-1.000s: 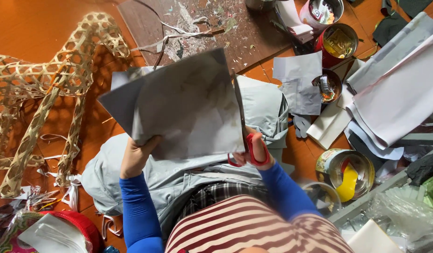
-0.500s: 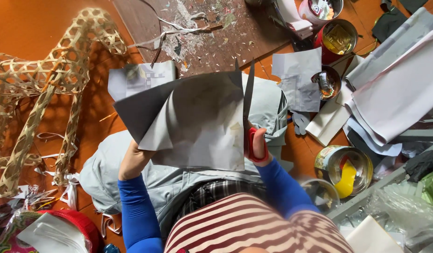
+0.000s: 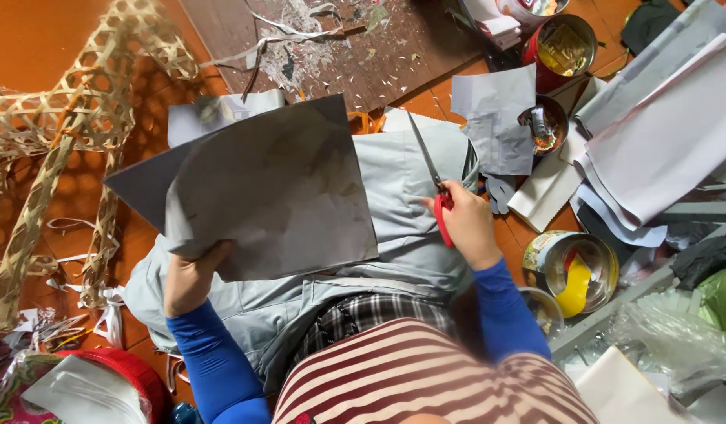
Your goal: Cutting paper patterns and applying glue to attach them to a bamboo frame.
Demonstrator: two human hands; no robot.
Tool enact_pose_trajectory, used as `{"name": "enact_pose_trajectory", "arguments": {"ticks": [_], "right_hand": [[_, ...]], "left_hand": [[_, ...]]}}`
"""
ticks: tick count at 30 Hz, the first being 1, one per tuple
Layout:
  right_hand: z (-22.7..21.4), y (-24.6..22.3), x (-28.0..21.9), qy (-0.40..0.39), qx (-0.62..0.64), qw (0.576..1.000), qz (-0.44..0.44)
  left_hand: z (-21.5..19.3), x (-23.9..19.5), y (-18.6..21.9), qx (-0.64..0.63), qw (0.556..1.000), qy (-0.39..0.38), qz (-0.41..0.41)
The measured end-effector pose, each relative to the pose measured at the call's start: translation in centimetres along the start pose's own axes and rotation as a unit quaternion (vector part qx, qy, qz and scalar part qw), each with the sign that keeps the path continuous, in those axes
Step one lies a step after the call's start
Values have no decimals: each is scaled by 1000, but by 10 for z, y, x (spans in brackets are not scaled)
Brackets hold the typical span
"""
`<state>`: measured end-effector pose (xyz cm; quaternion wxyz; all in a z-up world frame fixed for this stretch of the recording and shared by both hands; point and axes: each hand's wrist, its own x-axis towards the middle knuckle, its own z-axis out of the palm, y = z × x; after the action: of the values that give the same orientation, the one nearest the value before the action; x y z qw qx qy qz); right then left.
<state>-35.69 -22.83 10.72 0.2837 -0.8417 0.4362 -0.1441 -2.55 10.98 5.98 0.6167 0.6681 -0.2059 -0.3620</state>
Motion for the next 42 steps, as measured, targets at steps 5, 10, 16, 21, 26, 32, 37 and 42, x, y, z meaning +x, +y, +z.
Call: {"name": "enact_pose_trajectory", "arguments": {"ticks": [5, 10, 16, 21, 26, 32, 37, 42], "right_hand": [[28, 35, -10, 27, -74, 997, 6], [29, 44, -14, -52, -134, 990, 14], [-32, -31, 0, -267, -292, 910, 121], [-44, -52, 1, 3, -59, 973, -224], [-43, -84, 17, -39, 78, 917, -390], [-30, -76, 39, -378, 70, 910, -156], [-28, -86, 49, -454, 232, 821, -257], [-22, -80, 40, -455, 209, 837, -223]], "left_hand": [[4, 0, 2, -15, 1000, 14, -1], [13, 4, 13, 24, 999, 6, -21], [8, 5, 13, 59, 996, -58, -36], [4, 13, 12, 151, 976, -158, -13], [39, 20, 72, 264, 928, -252, 81], [68, 20, 128, 345, 881, -319, 60], [68, 20, 127, 379, 844, -357, 127], [67, 17, 127, 361, 864, -321, 141]]}}
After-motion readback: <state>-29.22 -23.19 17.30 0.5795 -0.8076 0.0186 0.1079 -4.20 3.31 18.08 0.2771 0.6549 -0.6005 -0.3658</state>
